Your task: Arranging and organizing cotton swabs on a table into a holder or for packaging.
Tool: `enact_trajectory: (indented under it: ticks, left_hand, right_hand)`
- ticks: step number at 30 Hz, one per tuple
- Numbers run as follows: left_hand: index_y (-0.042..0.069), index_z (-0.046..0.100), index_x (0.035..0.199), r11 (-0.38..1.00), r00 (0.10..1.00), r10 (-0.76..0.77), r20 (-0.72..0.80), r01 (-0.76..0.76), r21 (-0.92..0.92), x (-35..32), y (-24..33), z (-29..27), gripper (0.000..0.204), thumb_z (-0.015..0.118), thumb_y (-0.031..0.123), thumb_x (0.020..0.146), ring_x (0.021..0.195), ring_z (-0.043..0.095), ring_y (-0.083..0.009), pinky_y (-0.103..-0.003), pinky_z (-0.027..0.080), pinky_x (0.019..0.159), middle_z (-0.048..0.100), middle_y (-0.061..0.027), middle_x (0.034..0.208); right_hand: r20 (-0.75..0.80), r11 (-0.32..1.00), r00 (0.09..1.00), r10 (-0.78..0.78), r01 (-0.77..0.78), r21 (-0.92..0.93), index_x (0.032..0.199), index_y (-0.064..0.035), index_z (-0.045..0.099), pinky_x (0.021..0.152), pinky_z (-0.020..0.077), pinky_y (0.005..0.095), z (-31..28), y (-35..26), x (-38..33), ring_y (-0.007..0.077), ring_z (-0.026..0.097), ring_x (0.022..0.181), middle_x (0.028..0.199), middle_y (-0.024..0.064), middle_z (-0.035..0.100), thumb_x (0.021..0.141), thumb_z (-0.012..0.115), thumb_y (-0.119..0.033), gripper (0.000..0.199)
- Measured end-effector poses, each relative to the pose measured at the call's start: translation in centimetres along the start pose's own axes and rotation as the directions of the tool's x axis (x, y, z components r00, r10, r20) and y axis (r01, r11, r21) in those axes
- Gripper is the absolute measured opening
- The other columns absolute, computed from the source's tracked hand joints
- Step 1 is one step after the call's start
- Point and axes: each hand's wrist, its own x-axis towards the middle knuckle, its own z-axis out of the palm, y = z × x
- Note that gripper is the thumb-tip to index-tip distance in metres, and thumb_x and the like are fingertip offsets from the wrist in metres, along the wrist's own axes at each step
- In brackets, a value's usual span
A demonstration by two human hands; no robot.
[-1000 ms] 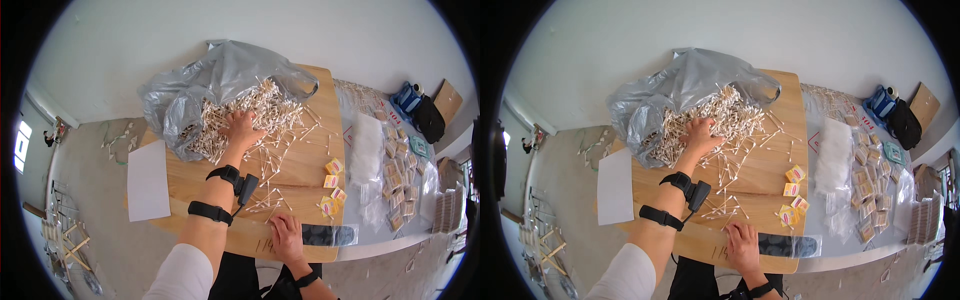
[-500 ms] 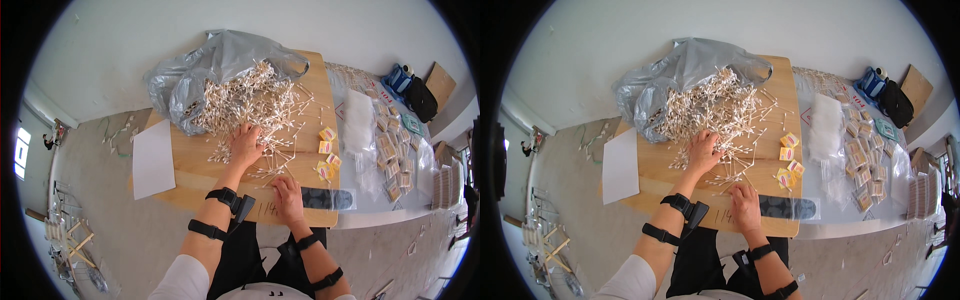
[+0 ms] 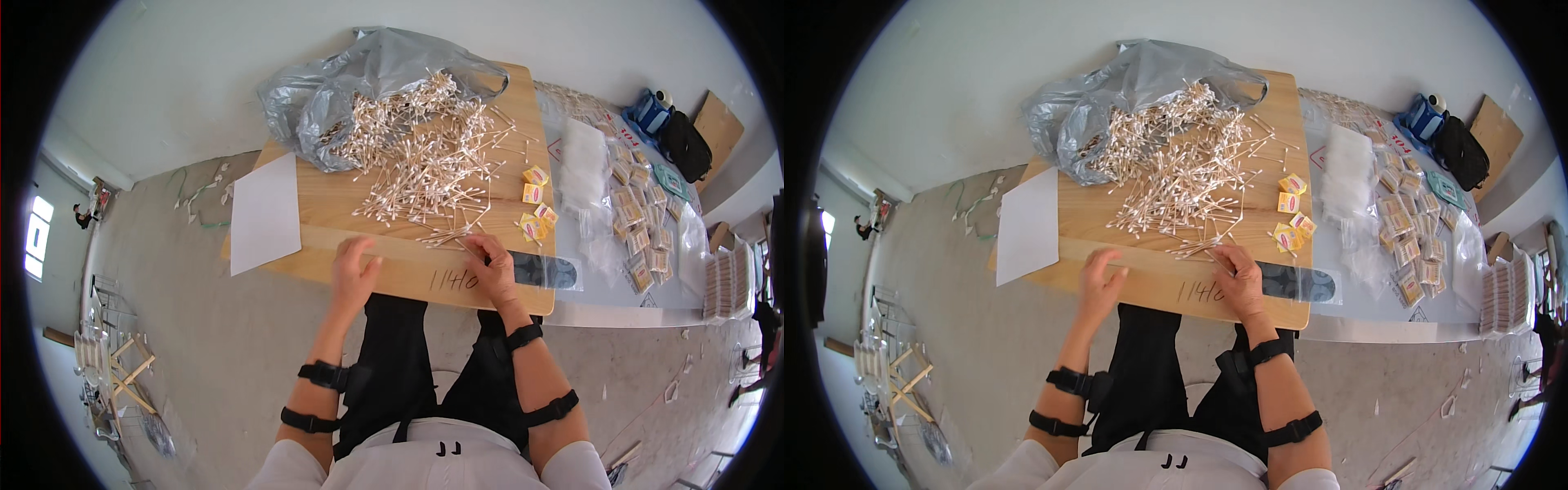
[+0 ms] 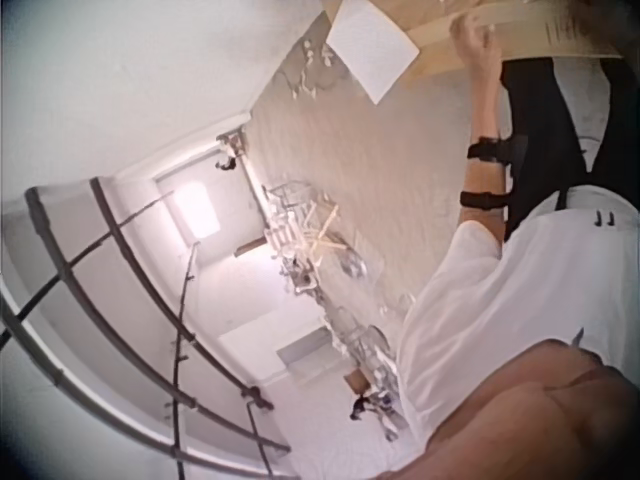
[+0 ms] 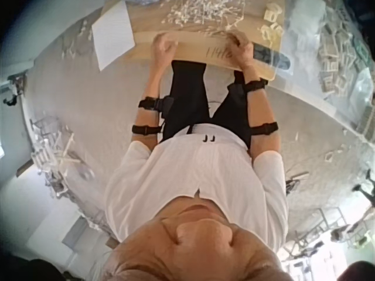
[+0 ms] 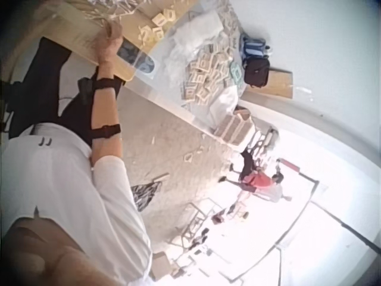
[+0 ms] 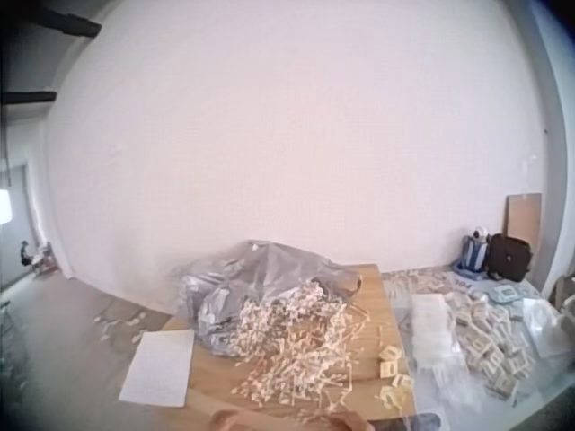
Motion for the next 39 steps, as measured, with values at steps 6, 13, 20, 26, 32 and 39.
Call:
enact_trajectory:
  ticks: [6,13,20,26,32,39]
  left_hand:
    - [0.003,0.058,0.102,0.995,0.997,-0.034,0.071,0.027,0.095,-3.4,-2.6,1.4,0.034,0.069,0.003,0.07,0.108,0.05,-0.0363,-0.044,0.042,0.092,0.056,-0.0156,0.111]
    - [0.003,0.057,0.106,0.991,0.999,0.019,0.051,-0.025,0.129,3.4,-2.2,1.2,0.04,0.07,0.004,0.068,0.112,0.047,-0.0356,-0.042,0.04,0.095,0.05,-0.0173,0.116]
    - [0.004,0.057,0.11,0.984,1.0,0.017,-0.024,-0.012,0.179,6.6,-0.1,-1.1,0.04,0.068,0.007,0.072,0.112,0.048,-0.034,-0.039,0.04,0.096,0.05,-0.0147,0.119]
    - [0.003,0.057,0.108,0.93,0.998,-0.018,0.065,-0.007,0.366,5.3,1.8,0.4,0.038,0.07,0.01,0.073,0.109,0.048,-0.0359,-0.043,0.041,0.093,0.05,-0.015,0.118]
    - [0.005,0.058,0.111,0.967,0.963,0.036,0.267,-0.101,0.233,3.6,6.0,1.5,0.04,0.071,0.013,0.074,0.12,0.043,-0.0366,-0.043,0.039,0.098,0.047,-0.0173,0.127]
    - [0.008,0.056,0.121,0.928,0.95,0.095,0.297,-0.192,0.318,4.3,8.1,2.6,0.049,0.071,0.015,0.075,0.127,0.039,-0.032,-0.042,0.033,0.104,0.041,-0.013,0.137]
  right_hand:
    - [0.075,0.847,0.936,0.345,-0.345,0.406,0.099,0.0014,0.063,0.074,0.0443,0.024,-0.2,-2.6,-1.0,0.0104,0.054,0.084,0.094,0.0034,0.062,0.076,0.064,0.001,0.023]
    - [0.335,0.546,0.438,-0.834,0.568,0.616,0.081,0.002,0.065,0.059,0.0473,0.0295,-5.1,-27.5,-0.9,0.0252,0.064,0.069,0.084,0.0127,0.065,0.089,0.053,-0.014,0.022]
    - [0.394,0.661,0.532,-0.749,0.636,0.399,0.08,0.0004,0.066,0.058,0.0469,0.0289,-7.0,-26.9,-1.9,0.0233,0.062,0.067,0.08,0.0116,0.064,0.086,0.056,-0.012,0.017]
    - [0.429,0.728,0.602,-0.673,0.642,0.24,0.079,-0.0013,0.066,0.058,0.0466,0.0284,-8.1,-24.7,-1.8,0.0213,0.061,0.066,0.077,0.0104,0.063,0.083,0.059,-0.01,0.011]
    - [0.244,0.991,0.962,-0.125,0.134,-0.02,0.086,0.0007,0.066,0.059,0.0467,0.0297,-7.3,-16.3,-1.2,0.0218,0.059,0.065,0.071,0.0113,0.062,0.08,0.063,-0.003,0.008]
    - [-0.058,0.996,0.997,-0.044,0.039,-0.078,0.101,0.0012,0.062,0.063,0.0478,0.0274,-2.9,-6.9,0.3,0.0169,0.059,0.068,0.084,0.0094,0.059,0.073,0.068,0.0,0.029]
